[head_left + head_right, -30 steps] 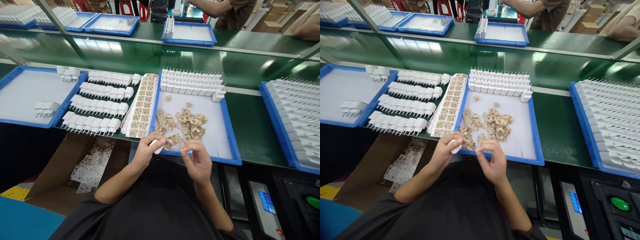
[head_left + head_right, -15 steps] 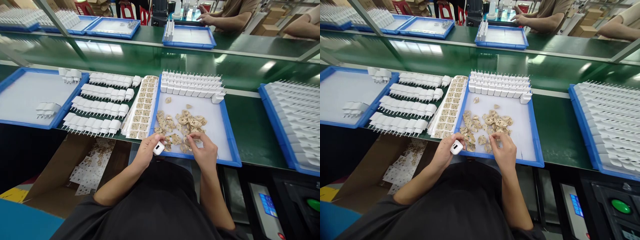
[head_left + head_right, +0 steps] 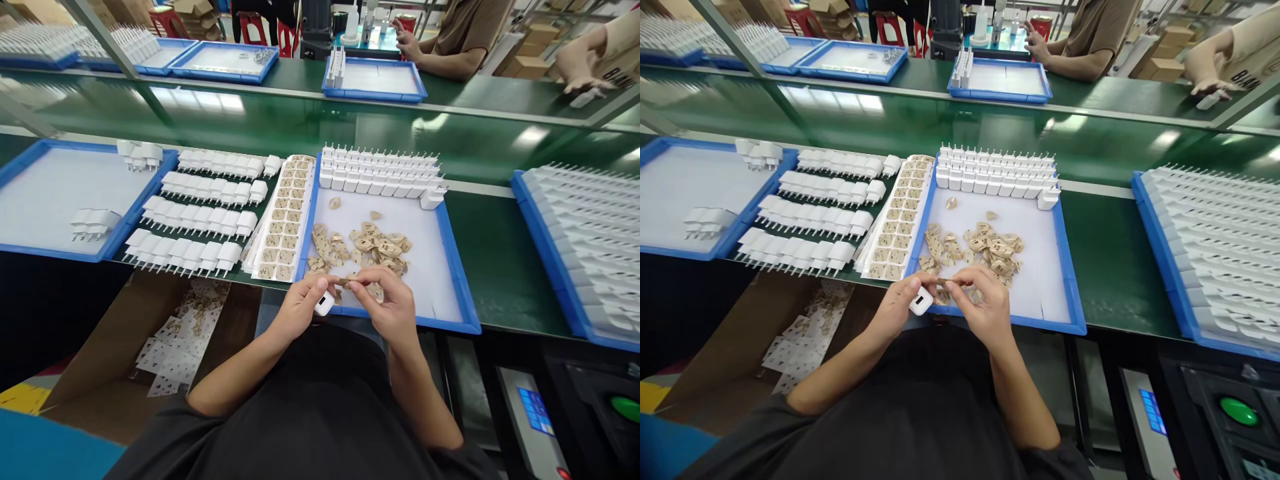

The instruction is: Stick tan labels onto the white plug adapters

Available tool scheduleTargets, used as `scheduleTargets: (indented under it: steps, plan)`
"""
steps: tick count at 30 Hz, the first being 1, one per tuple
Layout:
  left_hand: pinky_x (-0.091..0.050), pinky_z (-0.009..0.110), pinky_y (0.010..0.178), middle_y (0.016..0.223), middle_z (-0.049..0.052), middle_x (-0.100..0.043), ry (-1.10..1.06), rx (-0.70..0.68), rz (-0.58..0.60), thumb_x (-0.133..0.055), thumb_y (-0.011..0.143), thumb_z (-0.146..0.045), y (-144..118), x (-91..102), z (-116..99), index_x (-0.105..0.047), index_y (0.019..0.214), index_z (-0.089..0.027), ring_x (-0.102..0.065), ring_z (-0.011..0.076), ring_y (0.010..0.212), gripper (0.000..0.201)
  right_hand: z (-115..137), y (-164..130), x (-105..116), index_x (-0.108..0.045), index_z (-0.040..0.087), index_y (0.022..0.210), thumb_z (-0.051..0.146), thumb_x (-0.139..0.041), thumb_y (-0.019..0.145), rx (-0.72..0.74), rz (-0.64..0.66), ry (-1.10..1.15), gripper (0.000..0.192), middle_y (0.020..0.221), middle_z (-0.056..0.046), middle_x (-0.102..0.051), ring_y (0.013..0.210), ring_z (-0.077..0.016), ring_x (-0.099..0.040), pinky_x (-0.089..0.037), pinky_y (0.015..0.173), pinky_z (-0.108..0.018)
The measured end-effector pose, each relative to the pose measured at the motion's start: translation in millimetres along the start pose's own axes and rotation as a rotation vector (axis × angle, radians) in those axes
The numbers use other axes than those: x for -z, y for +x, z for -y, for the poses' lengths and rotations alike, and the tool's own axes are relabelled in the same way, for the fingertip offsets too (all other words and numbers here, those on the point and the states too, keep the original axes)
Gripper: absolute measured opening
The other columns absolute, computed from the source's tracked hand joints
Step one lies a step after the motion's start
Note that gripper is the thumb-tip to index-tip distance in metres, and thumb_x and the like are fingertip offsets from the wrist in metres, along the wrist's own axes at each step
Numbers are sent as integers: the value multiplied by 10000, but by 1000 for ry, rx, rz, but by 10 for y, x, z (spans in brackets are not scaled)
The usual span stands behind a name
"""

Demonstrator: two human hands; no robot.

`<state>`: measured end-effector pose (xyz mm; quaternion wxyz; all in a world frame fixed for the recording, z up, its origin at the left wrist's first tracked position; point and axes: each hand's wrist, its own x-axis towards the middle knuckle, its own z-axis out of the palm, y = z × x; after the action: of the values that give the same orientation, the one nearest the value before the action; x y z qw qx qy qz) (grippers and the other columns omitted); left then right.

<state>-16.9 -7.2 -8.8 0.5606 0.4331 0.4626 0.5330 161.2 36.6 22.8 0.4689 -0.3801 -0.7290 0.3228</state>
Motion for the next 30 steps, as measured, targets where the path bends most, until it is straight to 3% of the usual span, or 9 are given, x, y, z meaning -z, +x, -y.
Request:
scheduleTargets:
  steps: [4, 6, 10, 14, 18, 23, 30]
  plan:
    - [-467, 255, 629, 788, 35, -658, -93, 10, 16, -527, 916, -697, 41, 33, 26, -628, 1264, -166, -599, 151, 681, 643, -12, -117, 12, -702, 238, 879, 214, -708, 904, -32, -231, 99, 35, 830, -20, -681, 808, -186, -643, -534, 729, -333]
    - [-475, 248, 633, 816, 22, -628, -153, -8, -12, -568, 877, -715, 60, 56, 27, -541, 1326, -185, -590, 151, 705, 695, -22, -181, 38, -710, 237, 895, 254, -717, 903, -101, -270, 173, 21, 820, -21, -678, 782, -184, -647, -543, 706, -329]
    - [-511, 253, 751, 1020, 20, -594, -136, -140, 41, -765, 803, -528, 33, 70, 18, -498, 1281, -254, -600, 152, 867, 612, 14, -242, 22, -723, 239, 930, 305, -738, 892, -254, -123, 314, 77, 815, -12, -697, 734, -161, -658, -558, 673, -292]
    - [-533, 310, 891, 1179, 70, -621, 54, -286, 49, -715, 878, -319, -55, 48, -4, -530, 1191, -245, -637, 193, 1050, 371, 102, -221, -49, -725, 235, 907, 322, -739, 888, -294, -21, 394, 90, 823, -14, -718, 757, -161, -686, -583, 692, -276]
    - [-495, 411, 1066, 1246, 125, -681, 298, -463, 23, -738, 858, -165, -94, 70, -47, -575, 1229, -227, -634, 254, 1231, 410, 178, -182, -59, -722, 231, 905, 324, -736, 889, -301, 15, 407, 96, 840, -18, -730, 779, -167, -702, -594, 714, -277]
    - [-524, 409, 1061, 1255, 111, -718, 380, -603, 0, -745, 847, -96, -83, 76, -141, -603, 1249, -240, -655, 236, 1229, 451, 243, -135, -47, -712, 237, 919, 274, -717, 906, -244, 47, 369, 39, 839, -3, -722, 769, -149, -684, -577, 724, -267]
    - [-565, 409, 1017, 1207, 117, -747, 482, -643, -34, -738, 862, -127, -88, 37, -241, -620, 1216, -219, -690, 237, 1180, 384, 249, -130, -35, -723, 233, 906, 282, -697, 919, -190, 73, 230, 57, 823, -16, -713, 776, -175, -664, -546, 714, -310]
